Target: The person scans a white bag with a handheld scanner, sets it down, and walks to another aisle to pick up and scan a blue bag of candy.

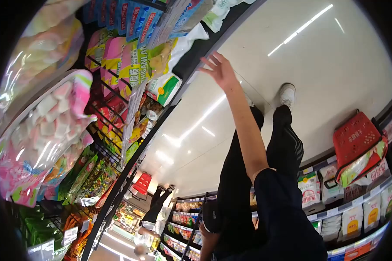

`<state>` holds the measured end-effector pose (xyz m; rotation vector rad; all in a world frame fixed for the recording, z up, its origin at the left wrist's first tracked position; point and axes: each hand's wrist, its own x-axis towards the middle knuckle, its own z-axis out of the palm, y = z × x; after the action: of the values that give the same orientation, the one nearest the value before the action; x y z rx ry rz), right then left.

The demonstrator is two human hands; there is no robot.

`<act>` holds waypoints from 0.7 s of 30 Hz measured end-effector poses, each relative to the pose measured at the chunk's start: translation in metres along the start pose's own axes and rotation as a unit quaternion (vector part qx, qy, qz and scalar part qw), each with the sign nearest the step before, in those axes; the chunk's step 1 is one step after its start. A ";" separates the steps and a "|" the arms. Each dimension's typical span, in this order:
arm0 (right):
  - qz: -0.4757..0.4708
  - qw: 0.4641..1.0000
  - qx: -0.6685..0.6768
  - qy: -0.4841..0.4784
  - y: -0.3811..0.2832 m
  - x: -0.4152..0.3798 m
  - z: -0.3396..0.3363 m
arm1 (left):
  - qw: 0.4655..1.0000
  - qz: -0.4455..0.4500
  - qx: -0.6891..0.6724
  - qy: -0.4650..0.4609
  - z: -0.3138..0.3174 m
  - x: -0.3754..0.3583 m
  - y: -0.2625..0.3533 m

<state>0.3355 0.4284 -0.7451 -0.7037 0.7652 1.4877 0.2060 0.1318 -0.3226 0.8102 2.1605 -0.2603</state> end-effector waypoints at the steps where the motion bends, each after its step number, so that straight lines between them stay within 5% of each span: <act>1: -0.018 0.998 0.044 0.030 -0.011 -0.006 -0.022 | 1.000 0.002 0.002 -0.006 -0.002 -0.007 0.003; 4: -0.077 0.977 0.158 0.121 -0.075 -0.040 -0.081 | 0.998 0.027 0.048 -0.031 -0.009 -0.011 -0.020; 7: -0.157 0.968 0.089 0.176 -0.145 -0.121 -0.088 | 0.997 0.024 0.077 -0.001 -0.015 -0.011 -0.043; 16: -0.200 0.952 -0.182 0.145 -0.292 -0.394 -0.018 | 0.959 0.281 -0.021 -0.017 -0.060 -0.045 0.002; 21: -0.194 0.975 -0.086 0.072 -0.287 -0.514 0.017 | 0.946 0.322 0.016 -0.040 -0.078 -0.081 0.045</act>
<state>0.6503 0.1435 -0.3367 -1.0388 0.5687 1.1621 0.2249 0.1626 -0.2069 1.4406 1.7053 0.0114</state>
